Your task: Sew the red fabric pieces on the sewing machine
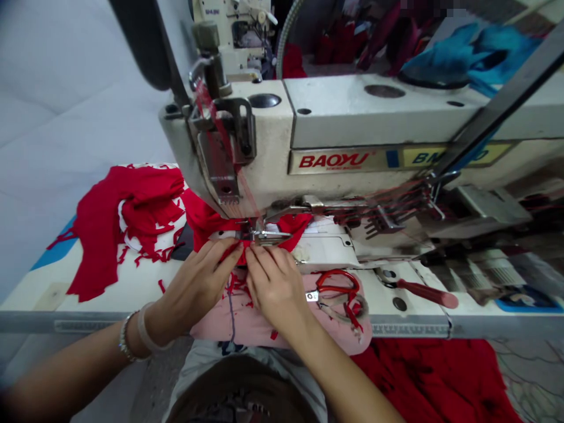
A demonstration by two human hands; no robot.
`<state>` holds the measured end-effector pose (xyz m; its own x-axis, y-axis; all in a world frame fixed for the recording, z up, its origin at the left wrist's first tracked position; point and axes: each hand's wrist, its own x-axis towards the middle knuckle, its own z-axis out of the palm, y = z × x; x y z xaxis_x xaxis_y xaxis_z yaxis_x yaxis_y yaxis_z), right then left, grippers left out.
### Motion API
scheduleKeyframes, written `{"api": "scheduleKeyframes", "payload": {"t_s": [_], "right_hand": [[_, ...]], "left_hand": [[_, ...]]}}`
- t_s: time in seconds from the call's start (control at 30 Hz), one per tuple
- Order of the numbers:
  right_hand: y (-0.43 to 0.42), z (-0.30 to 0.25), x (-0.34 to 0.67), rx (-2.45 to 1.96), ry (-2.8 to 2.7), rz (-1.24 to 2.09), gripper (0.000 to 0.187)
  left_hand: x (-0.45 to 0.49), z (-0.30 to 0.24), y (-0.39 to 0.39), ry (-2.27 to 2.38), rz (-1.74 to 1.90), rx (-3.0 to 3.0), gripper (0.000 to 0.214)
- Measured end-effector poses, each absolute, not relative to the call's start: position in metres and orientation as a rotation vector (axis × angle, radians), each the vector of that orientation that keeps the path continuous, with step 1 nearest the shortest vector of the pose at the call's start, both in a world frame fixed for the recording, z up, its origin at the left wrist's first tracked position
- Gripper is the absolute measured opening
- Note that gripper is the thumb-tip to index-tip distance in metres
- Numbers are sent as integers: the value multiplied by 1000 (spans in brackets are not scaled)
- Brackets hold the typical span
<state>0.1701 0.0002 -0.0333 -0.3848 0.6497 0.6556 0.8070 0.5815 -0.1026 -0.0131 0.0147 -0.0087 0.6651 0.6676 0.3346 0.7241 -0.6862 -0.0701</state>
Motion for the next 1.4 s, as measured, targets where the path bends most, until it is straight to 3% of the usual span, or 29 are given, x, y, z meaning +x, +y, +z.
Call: {"api": "scheduleKeyframes", "payload": {"t_s": [0.27, 1.4], "right_hand": [[-1, -33, 167, -1199, -2219, -486, 29], [13, -28, 168, -1289, -2203, -359, 30]], "left_hand": [[-16, -15, 13, -1133, -391, -2669, 43], [-11, -13, 18, -1151, -437, -2672, 38]]}}
